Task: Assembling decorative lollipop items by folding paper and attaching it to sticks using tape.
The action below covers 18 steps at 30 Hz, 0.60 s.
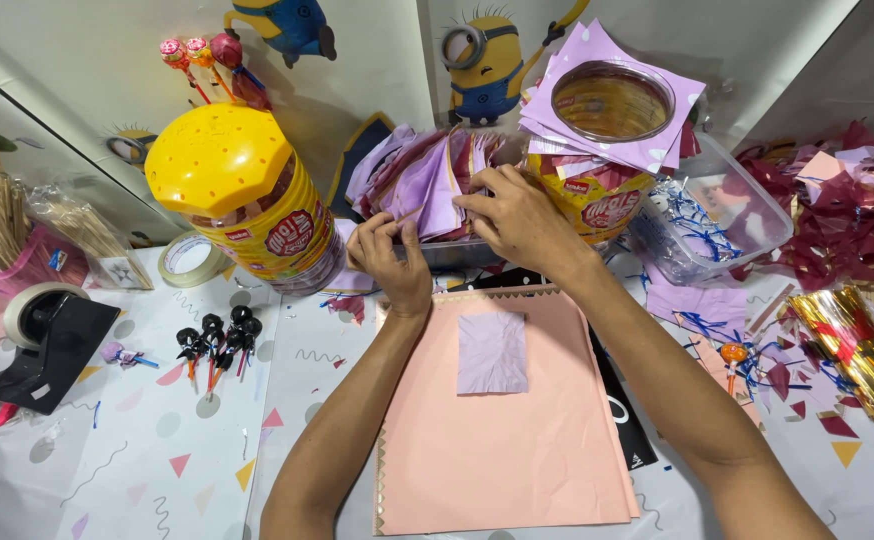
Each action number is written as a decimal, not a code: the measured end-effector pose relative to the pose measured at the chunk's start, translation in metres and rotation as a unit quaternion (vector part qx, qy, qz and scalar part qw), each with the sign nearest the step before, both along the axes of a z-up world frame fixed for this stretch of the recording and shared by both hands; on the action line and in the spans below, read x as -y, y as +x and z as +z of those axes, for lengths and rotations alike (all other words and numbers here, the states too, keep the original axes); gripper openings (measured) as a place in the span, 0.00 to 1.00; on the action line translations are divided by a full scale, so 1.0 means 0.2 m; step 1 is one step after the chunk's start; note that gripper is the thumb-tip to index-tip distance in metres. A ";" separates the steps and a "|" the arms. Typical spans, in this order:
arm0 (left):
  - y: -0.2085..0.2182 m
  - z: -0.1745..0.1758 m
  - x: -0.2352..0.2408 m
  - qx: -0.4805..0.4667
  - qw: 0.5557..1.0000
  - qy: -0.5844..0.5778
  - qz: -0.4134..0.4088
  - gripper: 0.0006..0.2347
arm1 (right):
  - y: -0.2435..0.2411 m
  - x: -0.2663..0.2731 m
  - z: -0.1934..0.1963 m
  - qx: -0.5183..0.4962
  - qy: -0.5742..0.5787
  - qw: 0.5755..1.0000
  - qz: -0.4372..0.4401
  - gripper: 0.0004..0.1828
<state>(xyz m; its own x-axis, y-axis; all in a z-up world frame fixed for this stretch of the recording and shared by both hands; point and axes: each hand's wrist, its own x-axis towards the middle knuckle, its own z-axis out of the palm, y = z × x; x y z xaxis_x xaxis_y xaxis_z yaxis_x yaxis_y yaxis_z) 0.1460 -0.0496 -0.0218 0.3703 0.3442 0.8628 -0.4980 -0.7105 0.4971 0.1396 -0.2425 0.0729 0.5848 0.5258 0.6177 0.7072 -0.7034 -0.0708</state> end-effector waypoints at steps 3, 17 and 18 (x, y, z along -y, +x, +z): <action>0.00 0.00 0.00 0.006 0.999 -0.036 -0.003 0.06 | 0.00 0.01 0.00 -0.009 0.007 1.000 0.003 0.11; 0.00 0.01 0.00 -0.006 0.999 0.043 0.006 0.06 | -0.02 0.01 0.04 -0.009 0.023 0.999 0.025 0.10; 0.00 0.00 -0.01 -0.005 0.999 0.030 0.017 0.04 | -0.02 0.01 0.03 -0.011 0.022 0.999 0.024 0.09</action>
<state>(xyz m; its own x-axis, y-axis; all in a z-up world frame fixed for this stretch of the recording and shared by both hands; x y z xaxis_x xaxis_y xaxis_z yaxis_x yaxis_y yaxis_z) 0.1467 -0.0469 -0.0219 0.3685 0.3041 0.8785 -0.4674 -0.7563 0.4578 0.1362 -0.2452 0.0792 0.5735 0.5258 0.6282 0.7378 -0.6648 -0.1171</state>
